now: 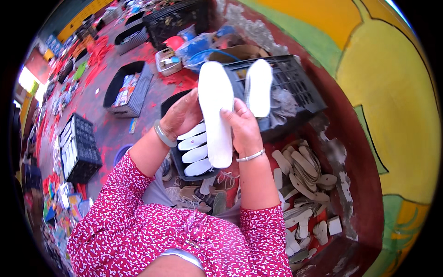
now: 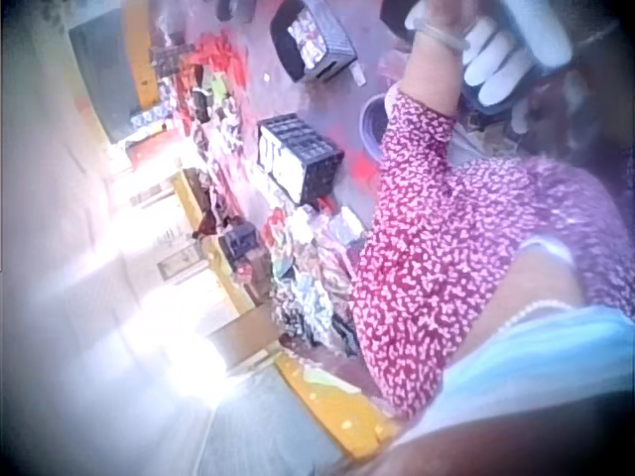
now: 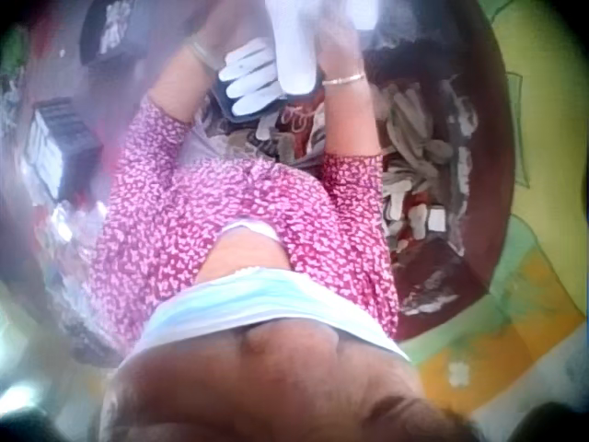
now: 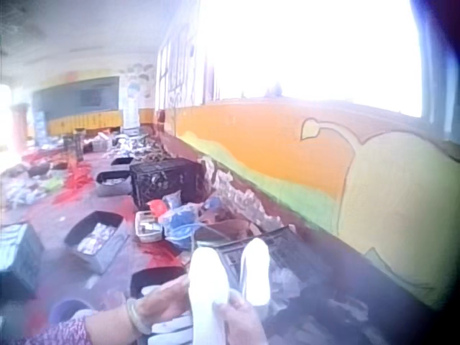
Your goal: The person sorts through stacks of white shoe insoles, checking them individually by hand and placing them into a black plastic crate.
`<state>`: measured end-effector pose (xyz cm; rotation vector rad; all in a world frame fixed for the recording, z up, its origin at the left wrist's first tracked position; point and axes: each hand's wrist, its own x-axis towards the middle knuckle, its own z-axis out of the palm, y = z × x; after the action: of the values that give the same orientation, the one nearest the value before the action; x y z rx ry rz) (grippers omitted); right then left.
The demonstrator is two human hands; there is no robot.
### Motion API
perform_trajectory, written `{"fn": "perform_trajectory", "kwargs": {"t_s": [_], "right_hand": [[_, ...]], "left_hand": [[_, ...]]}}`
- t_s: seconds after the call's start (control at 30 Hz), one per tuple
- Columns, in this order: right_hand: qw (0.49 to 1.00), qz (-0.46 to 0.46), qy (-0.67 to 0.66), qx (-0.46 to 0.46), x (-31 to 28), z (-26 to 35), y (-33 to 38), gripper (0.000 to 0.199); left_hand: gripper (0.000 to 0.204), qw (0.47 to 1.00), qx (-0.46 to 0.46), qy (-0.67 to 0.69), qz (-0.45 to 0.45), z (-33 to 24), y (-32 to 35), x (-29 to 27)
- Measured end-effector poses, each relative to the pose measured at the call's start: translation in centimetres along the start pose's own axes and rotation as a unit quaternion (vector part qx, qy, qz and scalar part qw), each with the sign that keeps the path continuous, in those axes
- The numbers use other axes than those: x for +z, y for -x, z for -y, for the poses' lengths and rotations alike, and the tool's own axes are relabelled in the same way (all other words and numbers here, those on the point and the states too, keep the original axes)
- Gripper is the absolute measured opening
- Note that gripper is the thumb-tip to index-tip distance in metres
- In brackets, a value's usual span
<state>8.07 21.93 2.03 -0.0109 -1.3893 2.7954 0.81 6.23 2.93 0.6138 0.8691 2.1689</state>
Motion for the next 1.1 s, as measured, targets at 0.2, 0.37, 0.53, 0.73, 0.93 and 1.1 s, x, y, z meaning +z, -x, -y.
{"fn": "perform_trajectory", "kwargs": {"t_s": [0.2,0.37,0.53,0.73,0.93,1.1], "right_hand": [[0.991,0.044,0.032,0.118,4.0,-5.3,-0.6,0.031],[0.987,0.039,0.026,0.157,4.9,-8.0,-1.2,0.03],[0.977,0.087,0.063,0.186,5.1,-8.3,-1.4,0.038],[0.97,0.101,0.088,0.202,5.6,-8.4,-1.6,0.037],[0.975,0.079,0.068,0.195,4.4,-8.3,-1.5,0.027],[0.977,0.078,-0.014,0.198,3.4,-8.4,-1.6,0.028]], "left_hand": [[0.049,0.991,0.015,0.053,-0.125,-0.7,4.9,-3.4],[0.048,0.99,0.048,0.063,-0.117,-1.6,5.6,-5.0],[0.044,0.977,0.118,0.06,-0.166,-3.3,5.7,-5.0],[0.035,0.908,0.249,0.105,-0.321,-5.7,5.4,-8.4],[0.032,0.898,0.239,0.158,-0.335,-5.6,5.8,-8.2],[0.039,0.937,0.159,0.197,-0.242,-3.0,5.4,-6.2]]}}
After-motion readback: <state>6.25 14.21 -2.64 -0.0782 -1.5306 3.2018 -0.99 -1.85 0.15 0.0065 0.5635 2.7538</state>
